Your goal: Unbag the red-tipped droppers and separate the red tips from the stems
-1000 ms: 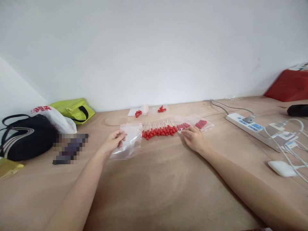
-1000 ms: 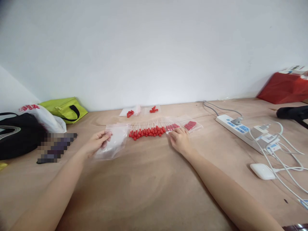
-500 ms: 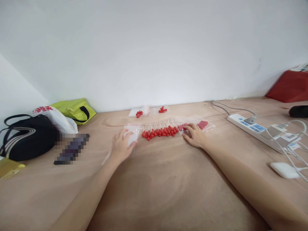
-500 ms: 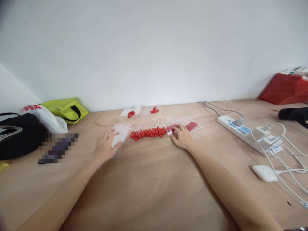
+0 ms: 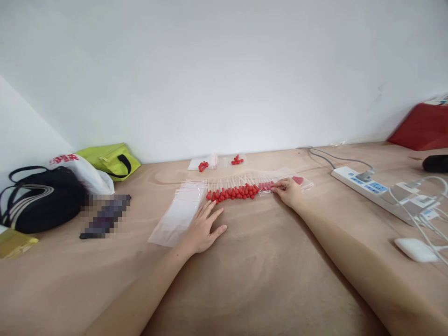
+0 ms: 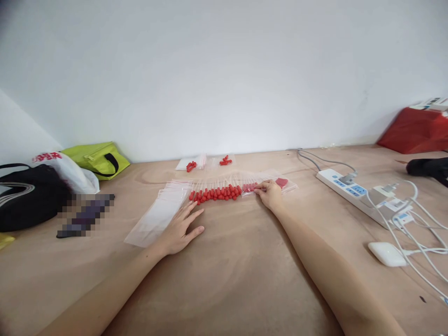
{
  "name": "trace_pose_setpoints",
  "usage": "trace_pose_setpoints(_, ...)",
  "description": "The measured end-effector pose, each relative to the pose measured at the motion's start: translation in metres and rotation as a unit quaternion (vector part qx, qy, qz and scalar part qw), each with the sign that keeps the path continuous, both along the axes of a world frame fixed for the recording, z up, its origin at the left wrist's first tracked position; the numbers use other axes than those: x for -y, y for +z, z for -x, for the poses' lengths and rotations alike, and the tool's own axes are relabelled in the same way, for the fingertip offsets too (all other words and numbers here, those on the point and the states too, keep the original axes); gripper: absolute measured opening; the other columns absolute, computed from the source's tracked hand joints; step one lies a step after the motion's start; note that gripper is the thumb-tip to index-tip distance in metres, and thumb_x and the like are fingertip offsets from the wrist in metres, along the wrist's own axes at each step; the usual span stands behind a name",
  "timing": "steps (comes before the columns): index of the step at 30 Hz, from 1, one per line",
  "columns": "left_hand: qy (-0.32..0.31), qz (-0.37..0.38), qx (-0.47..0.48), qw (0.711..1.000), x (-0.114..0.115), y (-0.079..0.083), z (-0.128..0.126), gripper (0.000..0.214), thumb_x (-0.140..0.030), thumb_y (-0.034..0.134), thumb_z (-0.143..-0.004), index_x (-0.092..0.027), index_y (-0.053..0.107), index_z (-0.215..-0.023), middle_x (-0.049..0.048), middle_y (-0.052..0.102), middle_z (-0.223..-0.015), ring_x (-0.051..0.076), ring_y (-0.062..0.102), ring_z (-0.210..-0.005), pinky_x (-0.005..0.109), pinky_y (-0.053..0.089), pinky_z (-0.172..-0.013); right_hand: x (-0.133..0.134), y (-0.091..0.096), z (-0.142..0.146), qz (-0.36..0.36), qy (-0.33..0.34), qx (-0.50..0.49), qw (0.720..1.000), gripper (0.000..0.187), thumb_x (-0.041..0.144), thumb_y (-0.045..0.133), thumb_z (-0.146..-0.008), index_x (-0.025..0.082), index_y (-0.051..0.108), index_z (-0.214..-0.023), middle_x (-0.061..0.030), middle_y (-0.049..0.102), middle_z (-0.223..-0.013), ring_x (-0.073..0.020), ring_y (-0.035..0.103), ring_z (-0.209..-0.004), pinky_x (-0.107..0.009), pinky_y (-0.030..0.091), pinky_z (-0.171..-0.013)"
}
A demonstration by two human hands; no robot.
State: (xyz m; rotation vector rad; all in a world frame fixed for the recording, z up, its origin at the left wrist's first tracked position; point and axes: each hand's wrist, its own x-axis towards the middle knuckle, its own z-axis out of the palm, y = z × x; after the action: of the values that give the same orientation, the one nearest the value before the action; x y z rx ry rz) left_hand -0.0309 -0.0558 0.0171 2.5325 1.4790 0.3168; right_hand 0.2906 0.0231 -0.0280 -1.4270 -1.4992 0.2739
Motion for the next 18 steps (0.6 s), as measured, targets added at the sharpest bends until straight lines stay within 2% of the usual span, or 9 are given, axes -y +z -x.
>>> trace_pose_setpoints(3,-0.003,-0.002,0.005,1.000,0.000,-0.001,-0.001,0.054,-0.053,0.039,-0.082,-0.021,0.044,-0.125,0.0097,0.024,-0.142,0.026,0.015,-0.132,0.045,0.019,-0.106,0.000,0.004,-0.003,-0.022,-0.031,-0.035,0.999,0.022,0.036,0.057,-0.070,0.016,0.066,-0.072,-0.0058,0.061,-0.078,-0.0162,0.057,-0.073,-0.032,0.048,-0.069)
trace_pose_setpoints(5,-0.003,-0.003,0.009,1.000,0.001,-0.001,-0.001,0.053,-0.052,0.039,-0.082,-0.020,0.044,-0.125,0.0100,0.025,-0.142,0.026,0.015,-0.132,0.045,0.020,-0.106,0.000,0.015,-0.003,-0.048,-0.037,-0.066,0.996,0.023,0.037,0.056,-0.072,0.016,0.065,-0.073,-0.0063,0.061,-0.082,-0.0159,0.058,-0.076,-0.031,0.048,-0.068)
trace_pose_setpoints(10,-0.005,-0.021,0.033,0.999,0.000,-0.003,0.001,0.050,-0.048,0.042,-0.082,-0.020,0.045,-0.124,0.0103,0.029,-0.139,0.026,0.017,-0.131,0.046,0.021,-0.106,0.010,0.065,-0.002,-0.146,-0.014,-0.205,0.968,0.012,0.030,0.062,-0.066,0.019,0.062,-0.072,-0.0025,0.059,-0.080,-0.0132,0.058,-0.071,-0.028,0.049,-0.062)
trace_pose_setpoints(13,-0.012,-0.037,0.092,0.995,0.002,-0.002,0.000,0.044,-0.042,0.048,-0.081,-0.021,0.048,-0.120,0.0095,0.036,-0.134,0.025,0.028,-0.126,0.044,0.026,-0.103,0.026,0.087,0.006,-0.159,-0.009,-0.245,0.956,0.012,0.026,0.062,-0.066,0.019,0.062,-0.076,-0.0016,0.058,-0.076,-0.0131,0.058,-0.067,-0.030,0.049,-0.060)
trace_pose_setpoints(16,-0.003,-0.007,0.180,0.984,0.007,0.001,-0.007,0.030,-0.037,0.049,-0.080,-0.019,0.057,-0.104,0.0084,0.055,-0.107,0.020,0.053,-0.097,0.036,0.043,-0.087,0.051,0.088,0.025,-0.154,-0.037,-0.215,0.964,0.011,0.025,0.060,-0.069,0.020,0.063,-0.078,-0.0029,0.058,-0.080,-0.0140,0.057,-0.072,-0.031,0.049,-0.065)
trace_pose_setpoints(18,0.016,0.081,0.234,0.969,0.011,0.004,-0.016,0.027,-0.039,0.047,-0.081,-0.018,0.060,-0.092,0.0045,0.060,-0.081,0.014,0.056,-0.070,0.029,0.049,-0.068,0.073,0.079,0.044,-0.151,-0.037,-0.180,0.971,0.009,0.025,0.058,-0.071,0.021,0.064,-0.076,-0.0030,0.057,-0.079,-0.0152,0.056,-0.075,-0.033,0.048,-0.071)
